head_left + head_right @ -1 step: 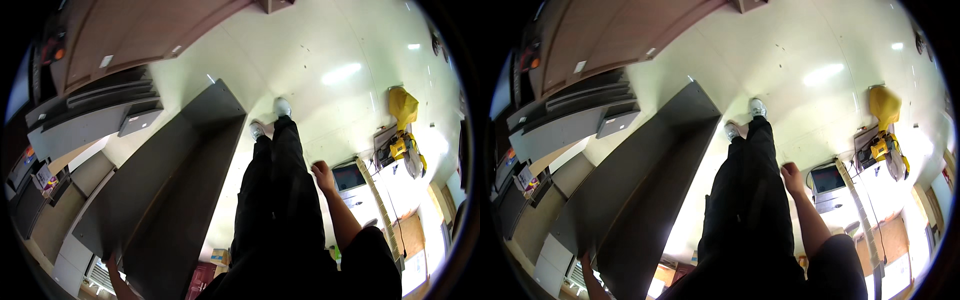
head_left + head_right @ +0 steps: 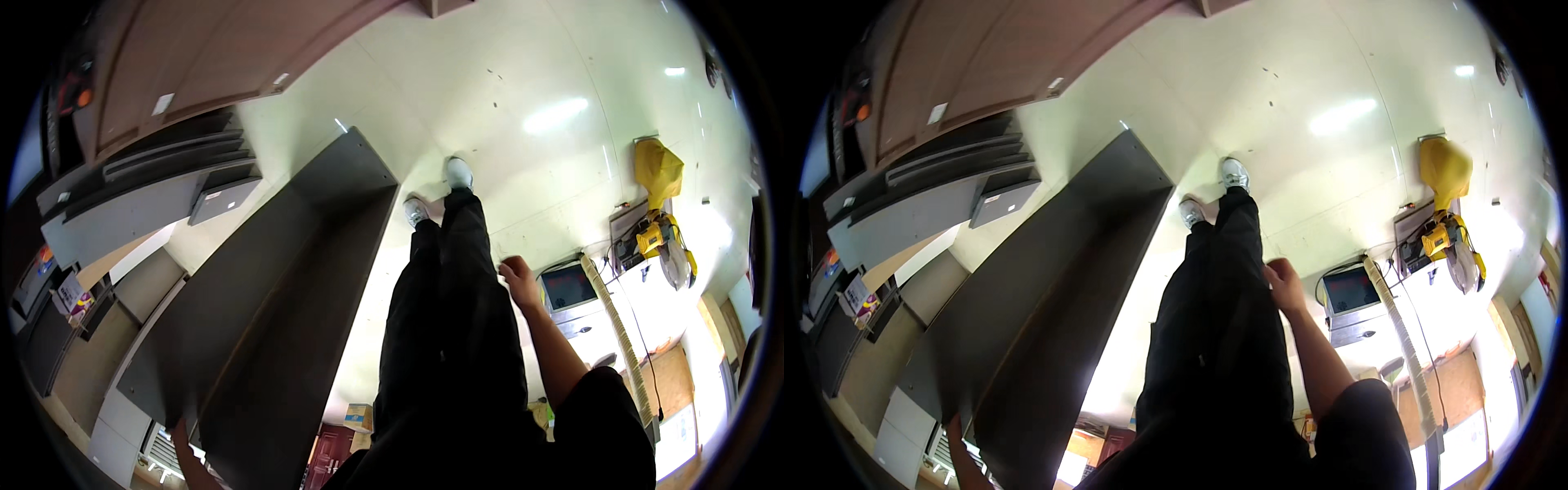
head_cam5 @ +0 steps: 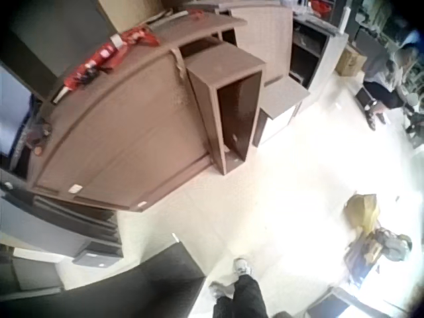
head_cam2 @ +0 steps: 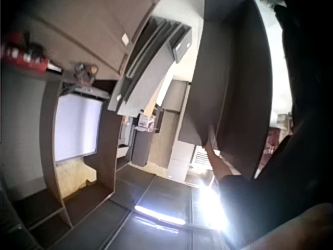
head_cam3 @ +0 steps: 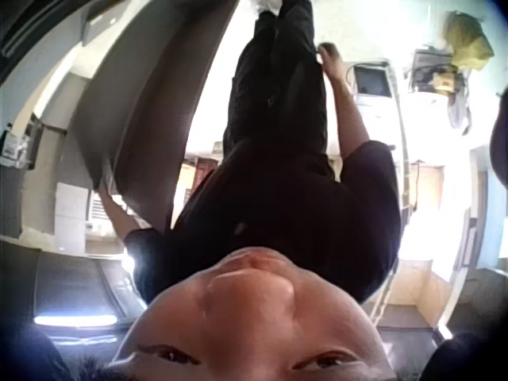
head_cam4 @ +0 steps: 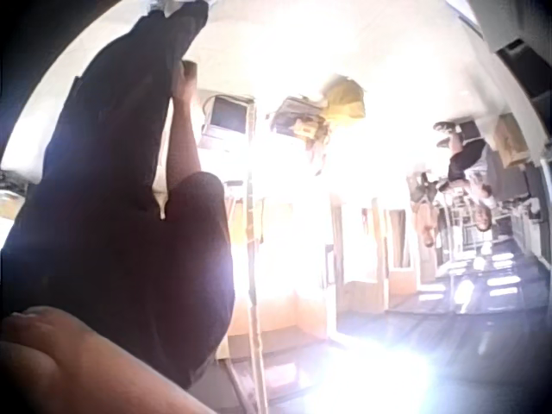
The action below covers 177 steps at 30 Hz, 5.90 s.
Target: The person handles large gray cabinet panels, positioning them on the floor and aligning them with other pieces. They then walk to a tool bin, select a screwdriver and several screws, and return to the cabinet area to prepare for assembly.
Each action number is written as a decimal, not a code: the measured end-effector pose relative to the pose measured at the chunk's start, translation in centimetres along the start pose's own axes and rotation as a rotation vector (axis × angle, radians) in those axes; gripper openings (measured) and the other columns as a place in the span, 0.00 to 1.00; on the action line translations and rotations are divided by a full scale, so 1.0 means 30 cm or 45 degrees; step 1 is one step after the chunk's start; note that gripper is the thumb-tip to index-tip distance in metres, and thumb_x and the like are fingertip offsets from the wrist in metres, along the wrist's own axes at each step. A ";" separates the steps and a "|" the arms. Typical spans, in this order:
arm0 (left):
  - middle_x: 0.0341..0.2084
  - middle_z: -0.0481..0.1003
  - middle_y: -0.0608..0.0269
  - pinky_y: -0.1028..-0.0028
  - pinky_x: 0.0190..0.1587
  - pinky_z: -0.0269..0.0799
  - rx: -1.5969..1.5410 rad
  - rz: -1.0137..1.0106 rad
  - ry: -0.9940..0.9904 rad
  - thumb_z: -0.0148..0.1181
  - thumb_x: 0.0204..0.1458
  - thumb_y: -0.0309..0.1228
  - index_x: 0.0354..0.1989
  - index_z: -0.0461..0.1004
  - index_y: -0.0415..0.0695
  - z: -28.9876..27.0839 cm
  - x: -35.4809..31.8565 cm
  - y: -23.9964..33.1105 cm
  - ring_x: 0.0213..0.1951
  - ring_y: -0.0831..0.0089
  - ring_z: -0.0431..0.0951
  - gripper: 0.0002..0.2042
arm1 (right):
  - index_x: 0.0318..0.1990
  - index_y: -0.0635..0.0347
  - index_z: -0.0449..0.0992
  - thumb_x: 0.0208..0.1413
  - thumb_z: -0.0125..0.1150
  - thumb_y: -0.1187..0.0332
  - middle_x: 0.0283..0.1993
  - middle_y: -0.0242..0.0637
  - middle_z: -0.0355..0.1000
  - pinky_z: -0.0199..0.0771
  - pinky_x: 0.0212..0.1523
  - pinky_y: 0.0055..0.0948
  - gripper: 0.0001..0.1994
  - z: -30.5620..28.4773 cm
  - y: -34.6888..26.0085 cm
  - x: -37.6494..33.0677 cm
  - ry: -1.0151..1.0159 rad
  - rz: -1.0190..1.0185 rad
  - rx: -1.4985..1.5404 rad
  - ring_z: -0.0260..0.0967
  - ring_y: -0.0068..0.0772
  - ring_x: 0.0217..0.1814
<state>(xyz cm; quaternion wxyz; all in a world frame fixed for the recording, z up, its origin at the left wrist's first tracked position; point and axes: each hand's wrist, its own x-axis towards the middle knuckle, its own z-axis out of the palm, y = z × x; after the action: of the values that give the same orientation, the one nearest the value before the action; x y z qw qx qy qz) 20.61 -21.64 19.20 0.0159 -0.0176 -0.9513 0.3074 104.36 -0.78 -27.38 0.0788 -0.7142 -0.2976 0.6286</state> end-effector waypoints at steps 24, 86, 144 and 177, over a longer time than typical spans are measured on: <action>0.63 0.49 0.35 0.60 0.64 0.51 1.015 1.531 -1.160 0.60 0.49 0.43 0.64 0.46 0.31 0.544 -1.590 1.619 0.65 0.46 0.52 0.41 | 0.67 0.47 0.47 0.35 0.73 0.56 0.70 0.53 0.36 0.55 0.64 0.49 0.51 0.099 0.189 0.213 -0.382 0.359 -0.261 0.43 0.60 0.70; 0.33 0.76 0.45 0.66 0.39 0.72 0.742 2.018 -0.910 0.60 0.30 0.26 0.50 0.71 0.40 0.697 -1.567 1.597 0.35 0.51 0.77 0.29 | 0.66 0.53 0.51 0.36 0.71 0.57 0.64 0.54 0.45 0.56 0.64 0.43 0.47 0.371 1.014 -0.228 -0.068 0.454 0.193 0.48 0.55 0.67; 0.54 0.68 0.55 0.67 0.57 0.63 -2.795 0.374 -0.559 0.44 0.60 0.41 0.58 0.65 0.41 0.946 0.182 -0.323 0.56 0.65 0.68 0.22 | 0.48 0.69 0.69 0.64 0.33 0.61 0.47 0.42 0.71 0.60 0.56 0.29 0.21 0.871 -0.614 -1.032 -0.337 -1.438 0.523 0.66 0.31 0.53; 0.17 0.61 0.63 0.69 0.42 0.57 -2.404 1.778 -1.752 0.36 0.54 0.55 0.19 0.61 0.44 -0.130 0.406 0.557 0.27 0.69 0.61 0.26 | 0.40 0.63 0.69 0.63 0.40 0.53 0.37 0.45 0.70 0.71 0.41 0.39 0.20 0.798 -0.632 -1.008 -0.604 -1.973 0.665 0.69 0.45 0.39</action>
<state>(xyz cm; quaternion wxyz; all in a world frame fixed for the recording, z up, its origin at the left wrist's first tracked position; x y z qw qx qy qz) 8.99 -5.29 12.81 -0.6333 -0.3398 -0.4056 -0.5648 74.56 -7.53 2.86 0.5847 -0.1171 -0.5564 0.5786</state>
